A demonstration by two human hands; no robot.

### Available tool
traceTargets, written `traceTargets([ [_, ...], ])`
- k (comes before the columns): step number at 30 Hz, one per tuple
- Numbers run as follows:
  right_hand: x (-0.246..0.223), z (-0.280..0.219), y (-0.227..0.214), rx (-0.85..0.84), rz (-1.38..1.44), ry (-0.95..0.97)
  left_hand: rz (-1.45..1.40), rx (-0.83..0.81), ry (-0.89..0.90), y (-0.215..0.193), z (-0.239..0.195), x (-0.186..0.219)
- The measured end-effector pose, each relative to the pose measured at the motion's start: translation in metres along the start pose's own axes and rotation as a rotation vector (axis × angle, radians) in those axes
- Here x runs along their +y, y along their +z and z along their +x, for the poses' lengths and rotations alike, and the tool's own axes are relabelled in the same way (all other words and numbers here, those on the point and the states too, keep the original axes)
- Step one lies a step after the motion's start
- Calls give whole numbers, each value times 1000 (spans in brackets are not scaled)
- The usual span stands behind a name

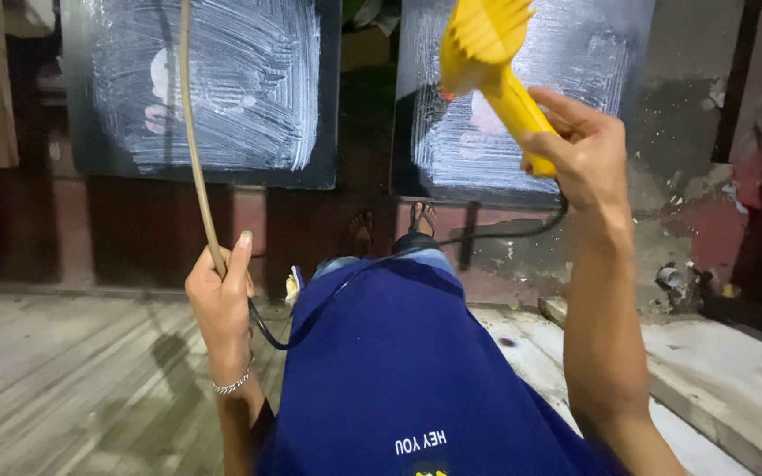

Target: Using a handheld heat gun to dry adhesive or ink on a series of boards mounted on a production rack.

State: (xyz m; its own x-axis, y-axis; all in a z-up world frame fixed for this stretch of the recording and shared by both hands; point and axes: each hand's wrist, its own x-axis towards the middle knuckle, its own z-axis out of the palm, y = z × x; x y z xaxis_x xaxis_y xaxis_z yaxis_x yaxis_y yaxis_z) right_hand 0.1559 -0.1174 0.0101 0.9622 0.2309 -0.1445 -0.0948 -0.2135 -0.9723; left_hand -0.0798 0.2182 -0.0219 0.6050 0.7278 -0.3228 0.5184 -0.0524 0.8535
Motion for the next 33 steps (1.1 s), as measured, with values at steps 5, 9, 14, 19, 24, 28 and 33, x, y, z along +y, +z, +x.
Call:
traceTargets([
  [5,4,-10,12,12,69,110,18,-39,-1,-10,8,8],
  [9,-17,-8,35,62,-99,120,31,-112,-89,-17,10,16],
  [14,3,-16,16,10,-12,7,8,-60,44,-18,22,-19],
  [19,8,-12,33,91,110,14,14,-63,20,-19,20,-11],
  [24,12,-17,23,64,69,57,-6,-55,13,-22,23,-13],
  [28,17,-21,28,111,6,14,6,-42,19,-23,24,-15],
  [33,3,-29,27,122,27,34,8,-38,22,-24,23,-14],
])
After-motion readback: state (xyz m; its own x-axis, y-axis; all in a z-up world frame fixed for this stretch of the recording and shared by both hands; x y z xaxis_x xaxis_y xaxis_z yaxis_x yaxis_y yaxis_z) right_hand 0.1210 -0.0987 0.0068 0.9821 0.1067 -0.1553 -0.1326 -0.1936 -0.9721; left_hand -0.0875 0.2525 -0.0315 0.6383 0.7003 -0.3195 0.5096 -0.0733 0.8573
